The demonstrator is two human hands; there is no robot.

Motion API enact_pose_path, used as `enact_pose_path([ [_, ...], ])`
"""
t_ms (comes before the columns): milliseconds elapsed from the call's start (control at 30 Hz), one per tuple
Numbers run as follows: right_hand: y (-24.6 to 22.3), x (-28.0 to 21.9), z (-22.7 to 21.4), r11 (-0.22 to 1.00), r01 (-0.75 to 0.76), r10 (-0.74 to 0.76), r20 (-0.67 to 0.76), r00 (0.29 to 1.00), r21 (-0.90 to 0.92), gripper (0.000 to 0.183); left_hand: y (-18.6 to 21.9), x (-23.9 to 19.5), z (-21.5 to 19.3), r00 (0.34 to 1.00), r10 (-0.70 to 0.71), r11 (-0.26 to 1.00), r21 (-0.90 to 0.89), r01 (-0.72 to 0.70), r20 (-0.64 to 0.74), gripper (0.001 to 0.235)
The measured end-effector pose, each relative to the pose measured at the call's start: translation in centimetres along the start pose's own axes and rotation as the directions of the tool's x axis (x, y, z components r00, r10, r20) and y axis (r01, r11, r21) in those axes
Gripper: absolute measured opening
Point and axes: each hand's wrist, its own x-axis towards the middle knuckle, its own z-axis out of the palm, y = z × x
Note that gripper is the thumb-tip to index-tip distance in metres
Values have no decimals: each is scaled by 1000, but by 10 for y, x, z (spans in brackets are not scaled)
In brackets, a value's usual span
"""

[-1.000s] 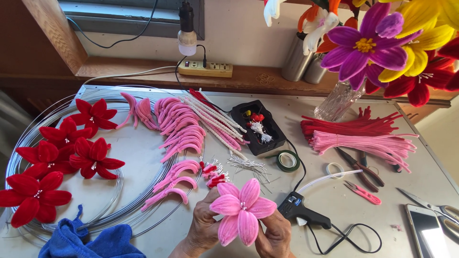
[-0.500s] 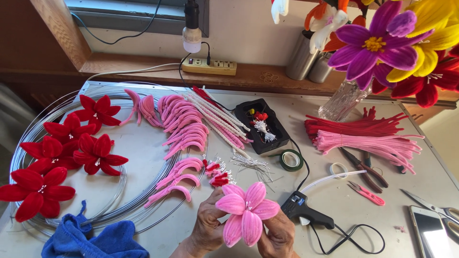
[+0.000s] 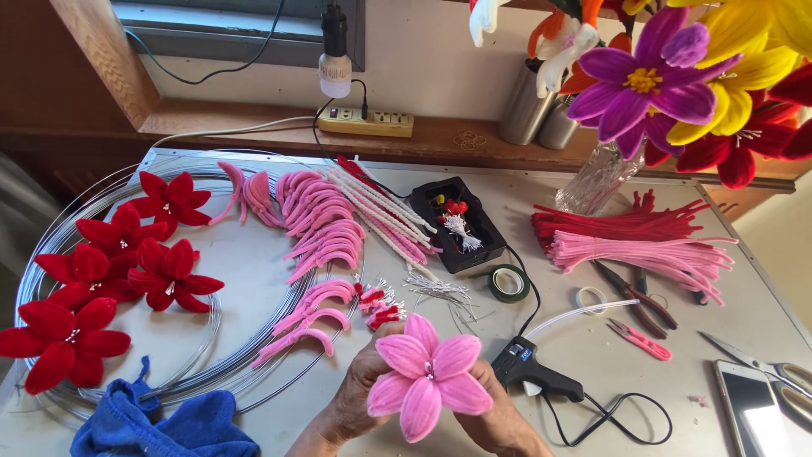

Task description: Assembling an artificial flower by gluing pink petals onto a stem using a hot glue gun

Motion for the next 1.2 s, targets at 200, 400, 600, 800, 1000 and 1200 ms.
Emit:
enact_pose_path([
  [200,15,-6,-12,986,157,-160,-51,986,-59,68,-10,-8,6,973,-139,982,-156,111,-185,45],
  [400,33,-9,-31,858,376,-440,-122,890,-349,66,-9,-10,11,975,-139,986,-116,120,-173,33],
  [600,39,-10,-34,762,324,-490,-173,854,-560,33,-23,-18,9,953,-154,987,-74,139,-259,29],
  [800,17,2,-17,717,497,-561,18,827,-489,22,-9,-8,11,968,-7,998,61,23,-252,30],
  [1000,11,4,-7,468,579,-661,169,731,-668,26,-32,-19,10,957,188,961,241,-133,-222,17],
  [1200,27,-1,0,460,559,-768,7,641,-690,33,-67,-40,11,923,178,970,220,-106,-340,21],
])
